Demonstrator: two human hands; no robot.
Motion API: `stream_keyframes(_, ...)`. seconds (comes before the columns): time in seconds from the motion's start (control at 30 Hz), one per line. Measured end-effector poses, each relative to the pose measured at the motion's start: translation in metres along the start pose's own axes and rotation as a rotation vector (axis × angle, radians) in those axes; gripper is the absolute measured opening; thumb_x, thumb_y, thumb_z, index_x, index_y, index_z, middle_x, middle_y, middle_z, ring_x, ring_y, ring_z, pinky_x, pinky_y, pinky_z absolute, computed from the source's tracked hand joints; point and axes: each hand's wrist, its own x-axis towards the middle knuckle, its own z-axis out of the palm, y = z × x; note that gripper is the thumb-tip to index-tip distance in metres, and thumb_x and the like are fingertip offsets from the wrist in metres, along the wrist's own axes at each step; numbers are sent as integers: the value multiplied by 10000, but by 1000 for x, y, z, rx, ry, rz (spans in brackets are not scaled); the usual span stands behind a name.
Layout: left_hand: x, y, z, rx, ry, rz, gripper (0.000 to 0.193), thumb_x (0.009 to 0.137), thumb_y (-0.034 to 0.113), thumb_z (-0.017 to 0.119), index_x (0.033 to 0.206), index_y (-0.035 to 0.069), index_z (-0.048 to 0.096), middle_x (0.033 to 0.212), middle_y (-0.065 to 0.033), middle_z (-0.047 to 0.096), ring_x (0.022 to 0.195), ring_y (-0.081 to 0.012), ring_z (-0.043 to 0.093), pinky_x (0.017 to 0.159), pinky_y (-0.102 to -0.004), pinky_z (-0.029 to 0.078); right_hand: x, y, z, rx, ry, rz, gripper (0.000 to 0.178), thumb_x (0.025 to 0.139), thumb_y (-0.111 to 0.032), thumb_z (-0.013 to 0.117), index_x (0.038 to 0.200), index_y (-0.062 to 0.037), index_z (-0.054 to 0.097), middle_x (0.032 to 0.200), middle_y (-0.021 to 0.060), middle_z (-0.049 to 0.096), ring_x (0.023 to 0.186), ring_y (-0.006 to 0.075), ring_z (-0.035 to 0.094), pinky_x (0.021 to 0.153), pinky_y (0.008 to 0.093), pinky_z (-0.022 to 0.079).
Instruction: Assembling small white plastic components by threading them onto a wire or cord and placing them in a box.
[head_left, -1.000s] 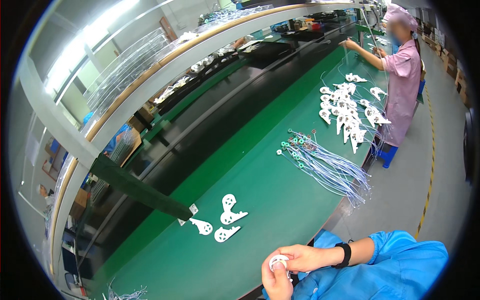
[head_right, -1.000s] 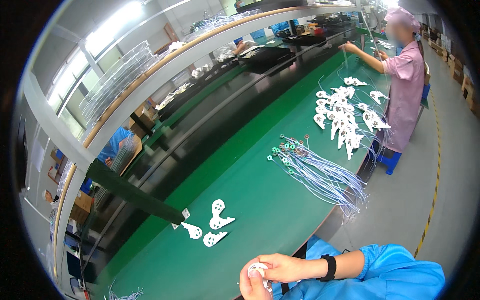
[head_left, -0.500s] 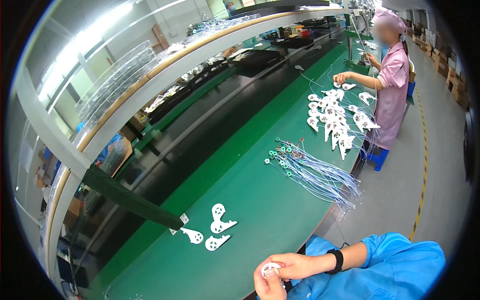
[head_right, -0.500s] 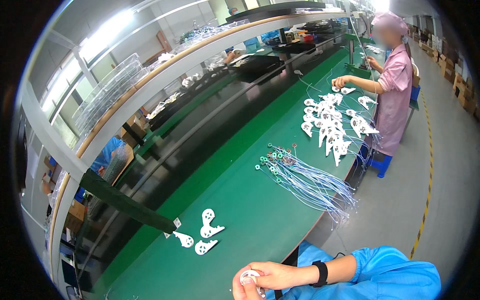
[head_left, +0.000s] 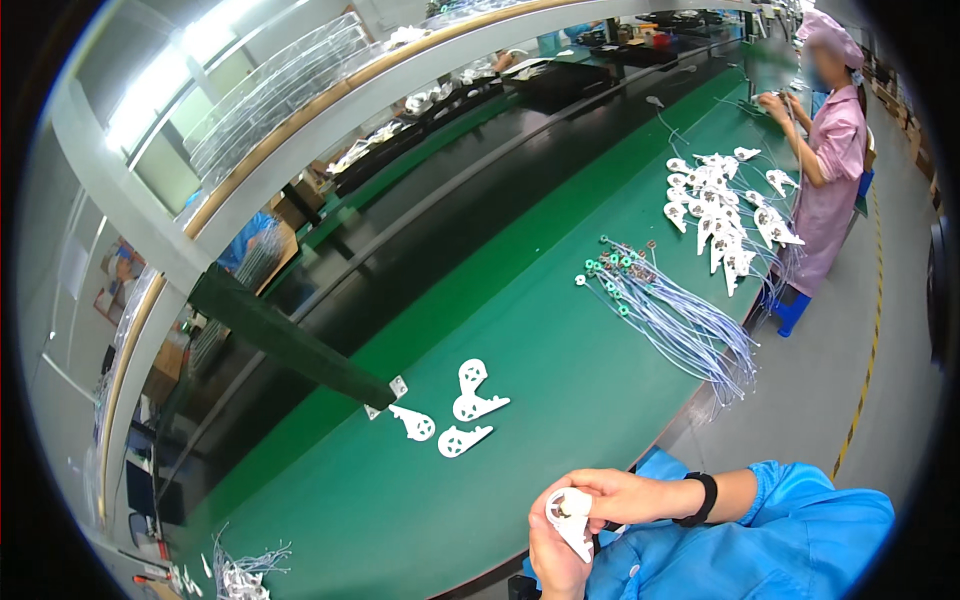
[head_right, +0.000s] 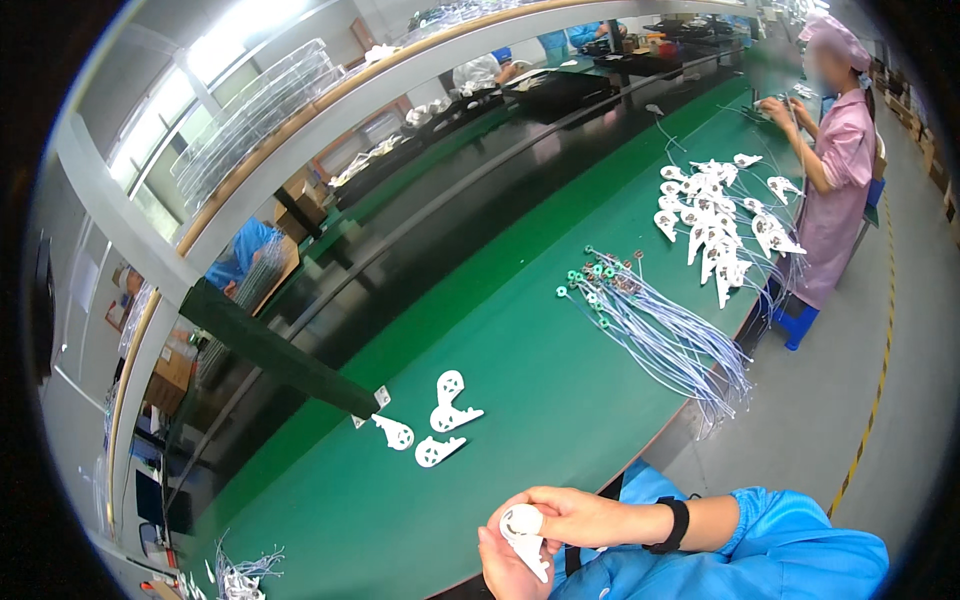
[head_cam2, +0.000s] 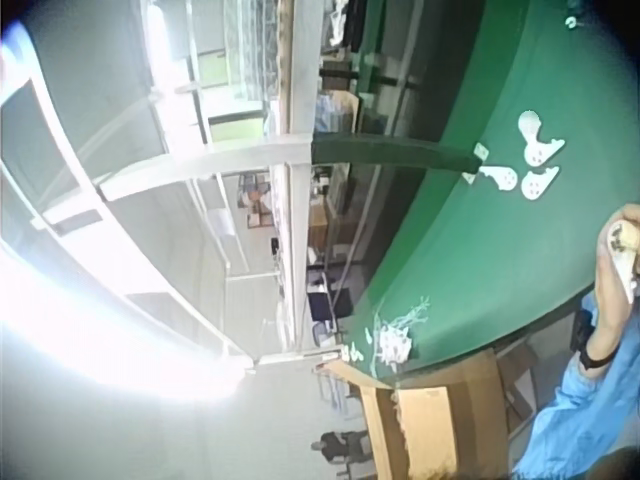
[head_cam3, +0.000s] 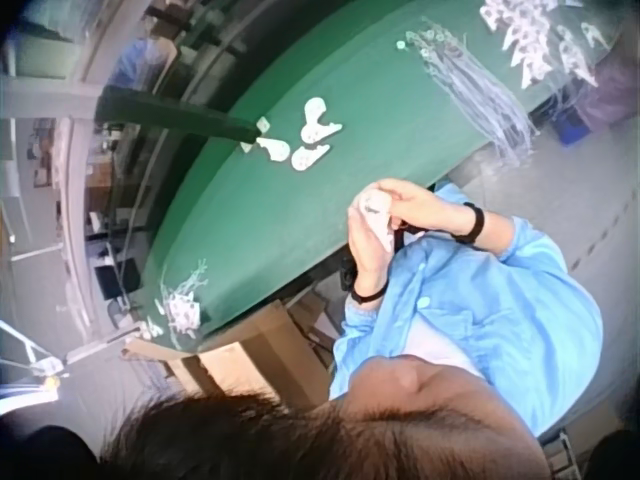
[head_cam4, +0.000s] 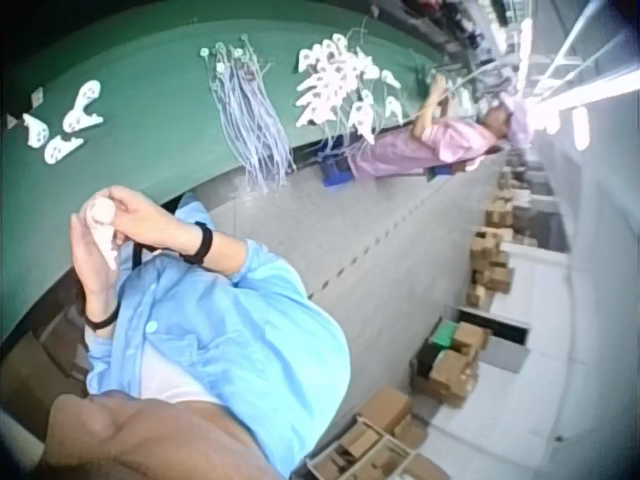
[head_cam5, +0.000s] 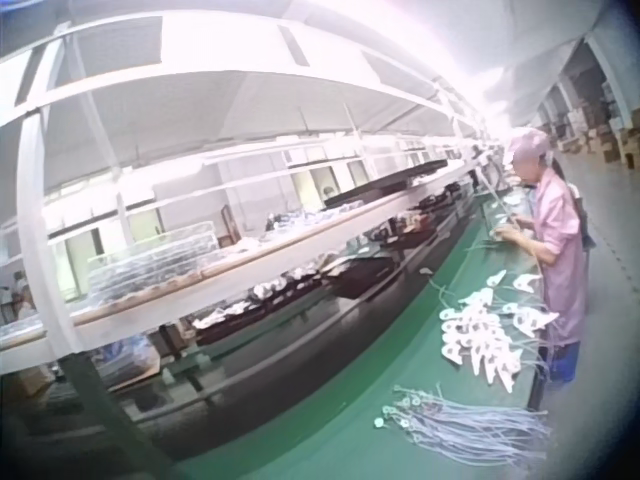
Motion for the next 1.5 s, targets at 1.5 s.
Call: stream_keyframes(1.5, -19, 21, -24, 169, -309, 237, 536, 982, 207, 431, 1420, -35, 238, 1200, -141, 522, 1032, -177, 530, 900, -286, 433, -20, -27, 11, -991, 148, -785, 314, 772, -55, 654, 1065, 2, 557, 1014, 118, 589, 898, 289, 571, 790, 371, 469)
